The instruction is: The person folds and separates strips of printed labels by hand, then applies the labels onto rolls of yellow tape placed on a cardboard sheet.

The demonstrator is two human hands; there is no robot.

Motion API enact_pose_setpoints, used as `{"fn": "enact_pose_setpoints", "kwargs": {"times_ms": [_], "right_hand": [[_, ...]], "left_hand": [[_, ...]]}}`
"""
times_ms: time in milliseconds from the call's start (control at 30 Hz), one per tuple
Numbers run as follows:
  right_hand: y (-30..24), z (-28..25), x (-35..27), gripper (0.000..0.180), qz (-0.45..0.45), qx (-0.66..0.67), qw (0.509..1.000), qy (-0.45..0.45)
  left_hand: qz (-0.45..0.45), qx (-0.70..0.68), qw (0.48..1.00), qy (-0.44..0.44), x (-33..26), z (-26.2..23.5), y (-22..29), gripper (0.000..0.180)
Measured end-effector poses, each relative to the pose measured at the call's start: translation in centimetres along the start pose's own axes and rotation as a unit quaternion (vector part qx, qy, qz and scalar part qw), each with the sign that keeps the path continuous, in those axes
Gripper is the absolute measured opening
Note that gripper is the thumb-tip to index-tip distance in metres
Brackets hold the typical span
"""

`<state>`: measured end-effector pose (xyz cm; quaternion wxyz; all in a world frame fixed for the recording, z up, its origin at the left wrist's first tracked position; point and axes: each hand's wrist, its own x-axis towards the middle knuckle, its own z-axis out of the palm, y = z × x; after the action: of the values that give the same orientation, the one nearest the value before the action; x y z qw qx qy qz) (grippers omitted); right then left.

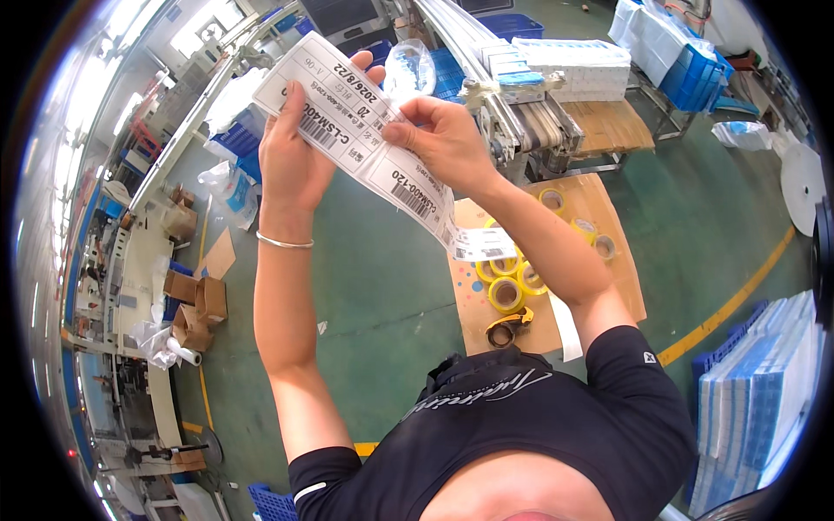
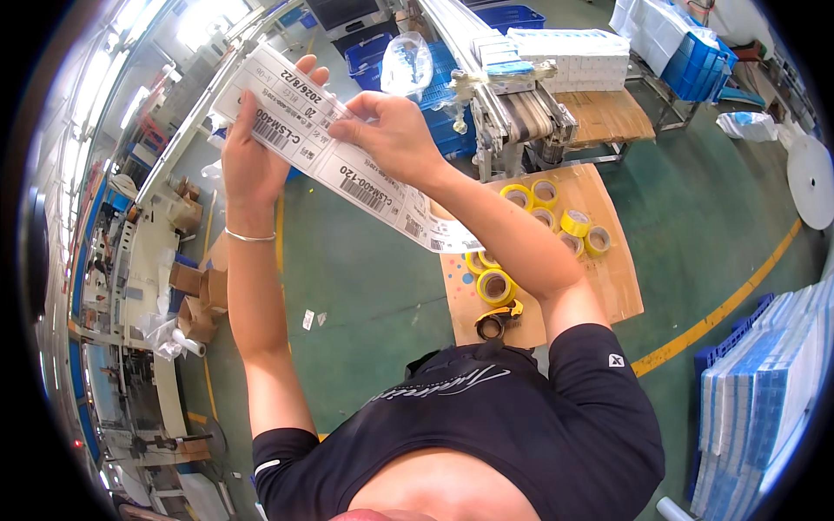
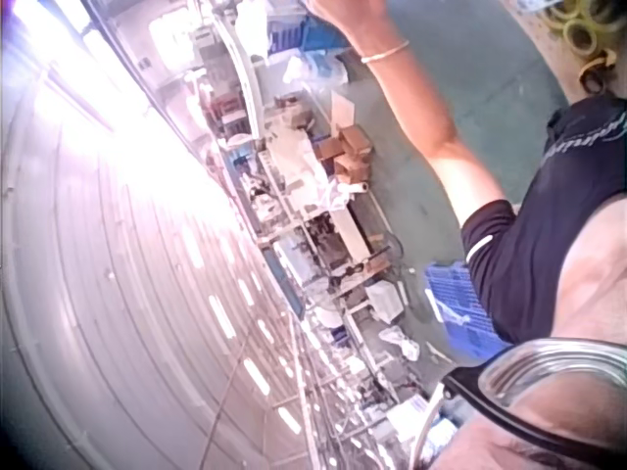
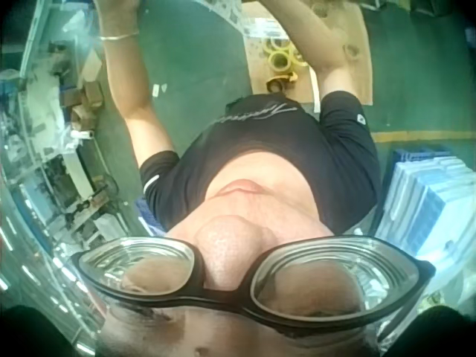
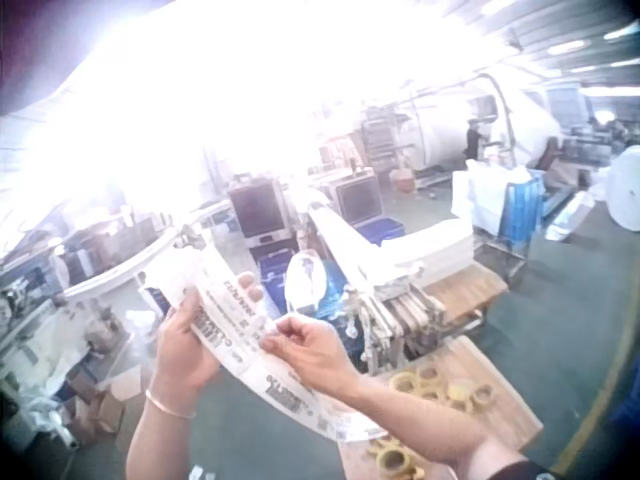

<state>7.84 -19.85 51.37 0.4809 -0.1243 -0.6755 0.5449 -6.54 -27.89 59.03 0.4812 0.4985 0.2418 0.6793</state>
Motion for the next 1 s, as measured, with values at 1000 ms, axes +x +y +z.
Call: {"fn": "enact_pose_setpoints", "kwargs": {"times_ms": [1000], "right_hand": [[1.0,-3.3,-0.8,0.032,0.079,0.051,0.995,-0.033]], "left_hand": [[0.115,-0.183,0.974,0.069,-2.7,-3.9,-2.7,0.056]]}}
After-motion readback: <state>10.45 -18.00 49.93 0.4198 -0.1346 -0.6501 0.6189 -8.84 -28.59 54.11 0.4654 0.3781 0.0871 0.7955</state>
